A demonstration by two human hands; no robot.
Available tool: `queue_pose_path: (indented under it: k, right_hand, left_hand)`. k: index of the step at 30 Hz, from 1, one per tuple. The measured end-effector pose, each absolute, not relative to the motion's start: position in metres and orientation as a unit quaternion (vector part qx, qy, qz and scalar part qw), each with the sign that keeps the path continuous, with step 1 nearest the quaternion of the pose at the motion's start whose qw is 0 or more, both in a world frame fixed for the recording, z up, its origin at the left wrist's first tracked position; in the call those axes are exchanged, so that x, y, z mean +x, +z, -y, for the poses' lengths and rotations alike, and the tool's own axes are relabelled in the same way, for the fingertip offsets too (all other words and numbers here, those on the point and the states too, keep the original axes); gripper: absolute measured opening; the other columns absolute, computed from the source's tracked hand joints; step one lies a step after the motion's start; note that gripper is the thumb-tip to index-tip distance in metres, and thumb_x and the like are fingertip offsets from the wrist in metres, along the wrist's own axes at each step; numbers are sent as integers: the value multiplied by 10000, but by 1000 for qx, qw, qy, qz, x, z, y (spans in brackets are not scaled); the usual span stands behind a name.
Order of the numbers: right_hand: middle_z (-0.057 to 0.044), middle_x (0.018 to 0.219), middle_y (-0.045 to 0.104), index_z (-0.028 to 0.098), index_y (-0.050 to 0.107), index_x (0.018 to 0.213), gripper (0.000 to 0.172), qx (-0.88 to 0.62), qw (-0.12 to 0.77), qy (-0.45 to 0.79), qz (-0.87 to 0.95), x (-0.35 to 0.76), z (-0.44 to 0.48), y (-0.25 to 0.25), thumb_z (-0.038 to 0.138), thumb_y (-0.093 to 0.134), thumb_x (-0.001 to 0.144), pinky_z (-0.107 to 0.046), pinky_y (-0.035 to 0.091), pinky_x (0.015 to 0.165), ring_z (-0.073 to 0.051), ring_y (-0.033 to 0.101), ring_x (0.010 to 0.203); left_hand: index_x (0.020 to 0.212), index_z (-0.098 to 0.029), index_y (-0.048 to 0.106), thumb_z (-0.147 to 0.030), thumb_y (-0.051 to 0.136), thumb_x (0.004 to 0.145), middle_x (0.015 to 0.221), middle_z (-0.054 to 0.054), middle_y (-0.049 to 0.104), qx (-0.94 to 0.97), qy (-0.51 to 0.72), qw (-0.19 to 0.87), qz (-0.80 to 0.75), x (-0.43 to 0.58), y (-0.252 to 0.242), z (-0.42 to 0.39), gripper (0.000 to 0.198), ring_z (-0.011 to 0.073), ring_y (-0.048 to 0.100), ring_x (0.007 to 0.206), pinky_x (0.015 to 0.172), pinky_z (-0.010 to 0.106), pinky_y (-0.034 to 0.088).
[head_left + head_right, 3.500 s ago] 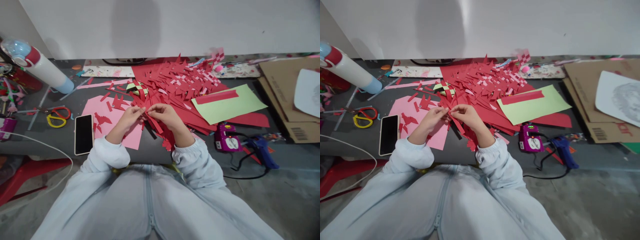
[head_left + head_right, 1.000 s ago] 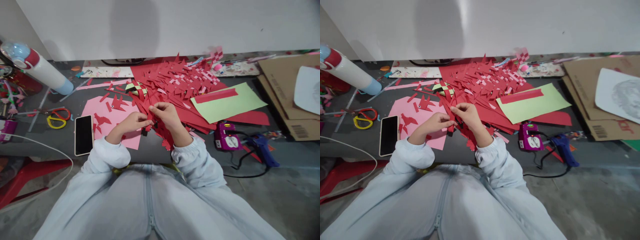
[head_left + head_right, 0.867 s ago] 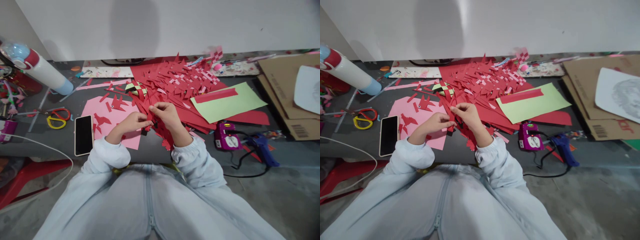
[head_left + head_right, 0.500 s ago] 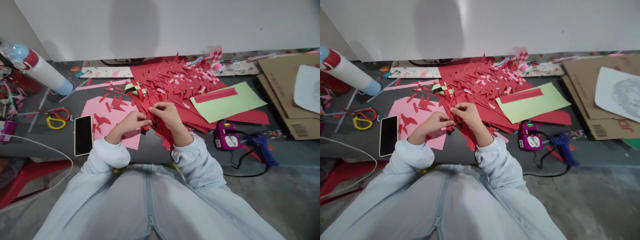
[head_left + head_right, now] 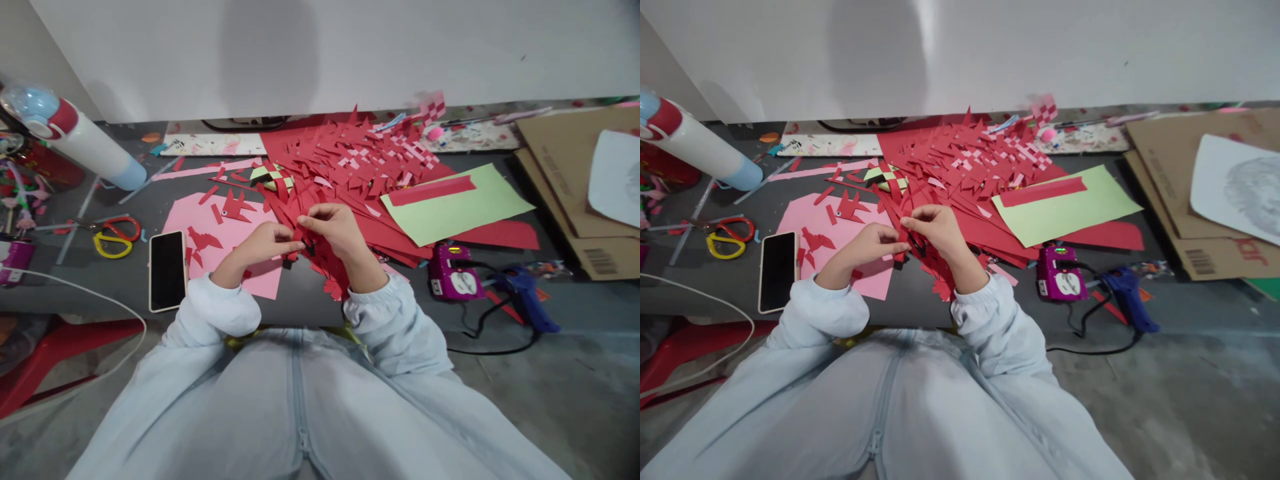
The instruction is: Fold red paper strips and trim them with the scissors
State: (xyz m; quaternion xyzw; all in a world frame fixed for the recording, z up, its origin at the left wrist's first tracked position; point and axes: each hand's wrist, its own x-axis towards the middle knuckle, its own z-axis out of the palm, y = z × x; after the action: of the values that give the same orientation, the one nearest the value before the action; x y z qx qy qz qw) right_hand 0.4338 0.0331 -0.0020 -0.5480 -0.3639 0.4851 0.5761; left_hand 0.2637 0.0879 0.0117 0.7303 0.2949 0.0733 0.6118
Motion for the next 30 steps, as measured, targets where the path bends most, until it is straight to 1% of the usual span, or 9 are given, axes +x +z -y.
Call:
queue_pose_path:
  k: [7,11,15,19,21,23,26,28,30]
  right_hand:
    - [53,507,515,170,610,567,382,-543,579,493,357,434,-31,1,449,865,514,-224,345,485,-51,403,478]
    - [55,487,505,168,601,553,399,-545,577,496,352,433,-32,3,458,869,499,-225,334,474,-49,395,463]
    - [47,485,510,168,593,547,419,-548,577,492,352,433,-32,3,481,868,498,-226,328,468,-54,402,460]
    - [59,485,474,172,589,566,407,-529,603,484,350,436,-32,-1,472,863,546,-215,294,457,-44,370,453]
    - [69,481,445,176,579,574,403,-512,617,490,342,436,-32,-3,462,863,568,-211,266,447,-38,340,445]
    - [78,478,417,181,564,575,415,-499,627,499,330,436,-32,-4,469,863,576,-210,246,441,-35,316,440]
    - [89,475,369,190,532,566,449,-490,640,502,313,436,-32,-4,499,858,579,-210,238,437,-35,288,440]
    - [92,482,359,193,514,563,473,-487,651,499,301,436,-33,-3,513,862,566,-209,248,435,-34,282,444]
    - [95,484,359,195,497,565,493,-478,662,501,286,436,-34,-2,517,870,548,-205,259,434,-32,278,443]
  left_hand:
    - [611,-135,609,-475,692,781,588,6,616,736,82,603,-297,264,12,-88,389,70,480,507,496,212,342]
    - [630,-135,627,-460,682,795,597,9,627,733,83,611,-288,264,12,-89,369,75,504,521,510,210,359]
    - [629,-139,620,-486,672,806,606,11,630,734,89,610,-286,263,11,-89,393,78,514,527,514,213,367]
    - [605,-142,611,-545,638,825,572,-1,592,733,115,610,-279,264,12,-89,460,75,498,521,521,215,374]
    - [633,-139,642,-582,618,826,565,-2,587,720,132,619,-283,264,14,-88,484,74,499,517,527,215,389]
    - [708,-131,690,-611,640,796,630,22,647,696,145,642,-287,265,15,-87,491,90,561,567,572,218,440]
    - [791,-118,721,-619,712,725,766,84,728,652,153,681,-295,265,15,-86,505,145,668,706,679,254,520]
    - [773,-115,719,-609,749,686,752,94,732,635,155,689,-311,266,14,-85,503,161,684,709,675,268,534]
    - [726,-116,713,-601,773,657,696,79,714,633,161,684,-327,267,14,-85,493,147,664,645,626,257,523]
